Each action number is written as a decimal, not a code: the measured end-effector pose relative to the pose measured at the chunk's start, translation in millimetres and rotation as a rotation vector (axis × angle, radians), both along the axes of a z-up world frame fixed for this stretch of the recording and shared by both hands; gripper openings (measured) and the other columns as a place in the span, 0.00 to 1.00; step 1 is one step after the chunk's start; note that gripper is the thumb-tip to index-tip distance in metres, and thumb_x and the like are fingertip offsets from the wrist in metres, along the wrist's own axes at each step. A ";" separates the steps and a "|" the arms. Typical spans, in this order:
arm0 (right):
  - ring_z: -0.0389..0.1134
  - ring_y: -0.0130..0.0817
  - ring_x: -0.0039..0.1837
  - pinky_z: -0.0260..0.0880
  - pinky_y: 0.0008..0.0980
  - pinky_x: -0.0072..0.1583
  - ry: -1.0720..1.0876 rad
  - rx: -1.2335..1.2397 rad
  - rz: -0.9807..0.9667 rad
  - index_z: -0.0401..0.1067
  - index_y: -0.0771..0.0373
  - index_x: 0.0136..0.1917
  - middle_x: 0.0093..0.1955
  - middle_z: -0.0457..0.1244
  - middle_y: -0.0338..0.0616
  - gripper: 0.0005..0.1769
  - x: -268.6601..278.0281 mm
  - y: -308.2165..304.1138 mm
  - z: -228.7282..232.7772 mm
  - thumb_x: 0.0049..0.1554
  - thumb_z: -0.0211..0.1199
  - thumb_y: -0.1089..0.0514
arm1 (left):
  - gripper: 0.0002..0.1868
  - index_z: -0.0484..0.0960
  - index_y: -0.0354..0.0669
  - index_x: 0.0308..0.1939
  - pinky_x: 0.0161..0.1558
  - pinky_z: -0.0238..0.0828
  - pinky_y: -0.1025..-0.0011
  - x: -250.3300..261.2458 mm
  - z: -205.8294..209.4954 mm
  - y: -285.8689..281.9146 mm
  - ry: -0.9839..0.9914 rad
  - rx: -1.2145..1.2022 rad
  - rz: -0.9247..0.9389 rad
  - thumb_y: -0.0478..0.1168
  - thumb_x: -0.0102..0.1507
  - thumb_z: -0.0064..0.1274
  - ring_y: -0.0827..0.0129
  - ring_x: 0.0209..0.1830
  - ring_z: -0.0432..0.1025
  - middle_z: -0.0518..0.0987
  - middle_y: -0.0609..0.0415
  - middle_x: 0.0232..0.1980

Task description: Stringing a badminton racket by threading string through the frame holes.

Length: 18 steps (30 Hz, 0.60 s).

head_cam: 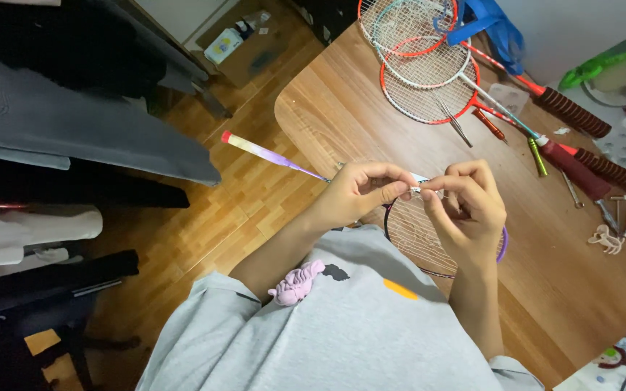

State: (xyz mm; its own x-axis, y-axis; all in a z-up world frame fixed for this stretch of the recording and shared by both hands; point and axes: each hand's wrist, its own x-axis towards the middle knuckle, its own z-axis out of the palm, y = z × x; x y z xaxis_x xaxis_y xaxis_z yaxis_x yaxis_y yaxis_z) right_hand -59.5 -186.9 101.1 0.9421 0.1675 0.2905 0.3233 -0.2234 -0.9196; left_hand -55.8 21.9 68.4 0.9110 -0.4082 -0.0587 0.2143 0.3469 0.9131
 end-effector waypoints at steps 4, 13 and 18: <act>0.49 0.15 0.38 0.48 0.18 0.41 -0.008 -0.002 -0.006 0.75 0.67 0.51 0.51 0.57 0.38 0.08 -1.2 4.2 -1.3 0.58 0.70 0.71 | 0.11 0.83 0.32 0.55 0.56 0.75 0.75 -1.2 -2.8 3.5 -0.024 0.011 -0.001 0.36 0.72 0.54 0.76 0.51 0.77 0.83 0.55 0.48; 0.48 0.14 0.37 0.47 0.18 0.40 -0.016 0.030 -0.022 0.74 0.67 0.50 0.52 0.57 0.39 0.08 -2.5 10.0 -3.5 0.58 0.70 0.72 | 0.12 0.83 0.32 0.53 0.55 0.77 0.73 0.3 4.1 9.8 0.017 -0.029 0.005 0.37 0.70 0.57 0.74 0.49 0.79 0.84 0.54 0.48; 0.49 0.15 0.36 0.47 0.17 0.37 -0.089 -0.028 -0.041 0.74 0.66 0.50 0.51 0.57 0.38 0.09 -2.5 13.5 -2.5 0.58 0.71 0.72 | 0.12 0.84 0.30 0.52 0.56 0.78 0.71 0.1 4.8 10.7 0.037 -0.031 0.009 0.36 0.69 0.59 0.72 0.49 0.79 0.85 0.51 0.48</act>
State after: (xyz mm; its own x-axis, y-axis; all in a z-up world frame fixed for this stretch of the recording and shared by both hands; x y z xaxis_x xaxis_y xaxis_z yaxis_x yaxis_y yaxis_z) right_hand -62.0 -173.3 98.6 0.9188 0.1386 0.3696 0.3939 -0.2632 -0.8807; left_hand -55.7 32.6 73.2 0.9121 -0.4021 -0.0799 0.2446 0.3774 0.8932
